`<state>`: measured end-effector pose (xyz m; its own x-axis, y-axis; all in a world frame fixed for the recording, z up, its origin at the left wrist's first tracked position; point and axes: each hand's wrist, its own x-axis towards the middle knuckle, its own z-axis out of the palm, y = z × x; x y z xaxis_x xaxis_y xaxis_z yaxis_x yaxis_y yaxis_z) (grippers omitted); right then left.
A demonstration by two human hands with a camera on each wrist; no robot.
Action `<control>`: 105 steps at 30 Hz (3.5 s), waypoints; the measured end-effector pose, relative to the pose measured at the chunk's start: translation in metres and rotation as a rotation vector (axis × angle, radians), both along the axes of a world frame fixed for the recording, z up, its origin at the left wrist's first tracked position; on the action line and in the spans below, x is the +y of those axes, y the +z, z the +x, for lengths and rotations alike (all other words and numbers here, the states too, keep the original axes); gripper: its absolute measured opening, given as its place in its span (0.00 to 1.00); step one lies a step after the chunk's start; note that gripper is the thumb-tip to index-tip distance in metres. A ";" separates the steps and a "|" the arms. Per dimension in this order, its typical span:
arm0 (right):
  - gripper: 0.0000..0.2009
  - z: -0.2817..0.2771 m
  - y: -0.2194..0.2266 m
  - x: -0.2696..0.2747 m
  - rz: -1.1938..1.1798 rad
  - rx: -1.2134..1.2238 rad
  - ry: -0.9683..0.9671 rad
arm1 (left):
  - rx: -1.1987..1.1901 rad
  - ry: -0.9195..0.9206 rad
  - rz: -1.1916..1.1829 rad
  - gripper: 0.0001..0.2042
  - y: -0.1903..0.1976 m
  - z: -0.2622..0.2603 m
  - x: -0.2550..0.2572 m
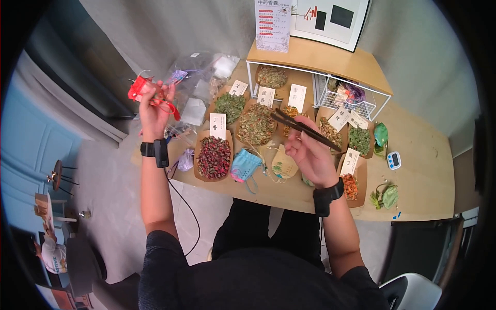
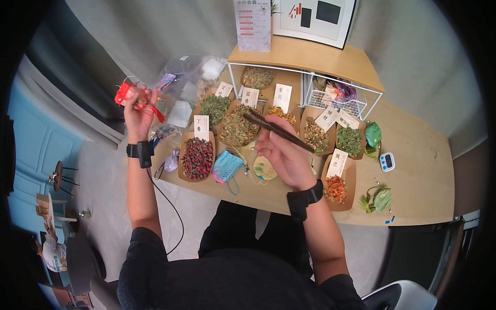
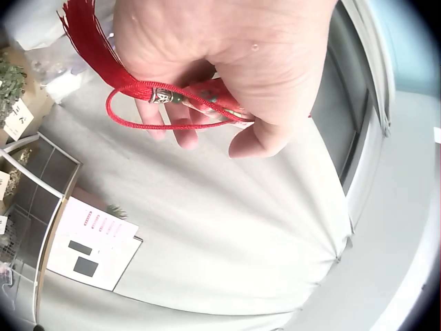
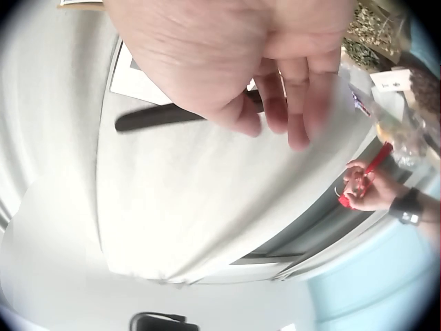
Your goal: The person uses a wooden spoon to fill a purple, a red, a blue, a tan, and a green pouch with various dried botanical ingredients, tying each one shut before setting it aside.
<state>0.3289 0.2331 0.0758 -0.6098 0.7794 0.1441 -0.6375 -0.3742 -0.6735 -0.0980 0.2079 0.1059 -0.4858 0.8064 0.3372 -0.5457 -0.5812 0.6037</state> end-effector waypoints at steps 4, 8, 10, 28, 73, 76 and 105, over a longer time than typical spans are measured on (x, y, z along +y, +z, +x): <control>0.17 -0.059 -0.010 0.018 0.131 -0.286 -0.170 | 0.103 -0.011 -0.126 0.20 -0.039 -0.027 0.038; 0.10 -0.115 -0.019 0.047 0.235 -0.612 -0.370 | 0.411 0.038 -0.302 0.19 -0.066 -0.038 0.073; 0.06 -0.137 -0.024 0.063 0.276 -0.675 -0.423 | 0.503 0.084 -0.344 0.19 -0.078 -0.038 0.085; 0.07 -0.190 -0.008 0.076 0.630 -1.004 -0.400 | 0.417 0.019 -0.352 0.23 -0.088 -0.003 0.072; 0.13 -0.220 -0.051 0.061 1.344 -0.936 -0.270 | 0.265 -0.092 -0.256 0.18 -0.077 -0.010 0.063; 0.12 -0.217 -0.049 0.059 1.333 -0.935 -0.283 | 0.267 -0.110 -0.270 0.24 -0.041 -0.004 0.026; 0.11 -0.217 -0.070 0.065 1.385 -0.836 -0.207 | 0.562 -0.460 -0.745 0.26 -0.129 0.097 -0.182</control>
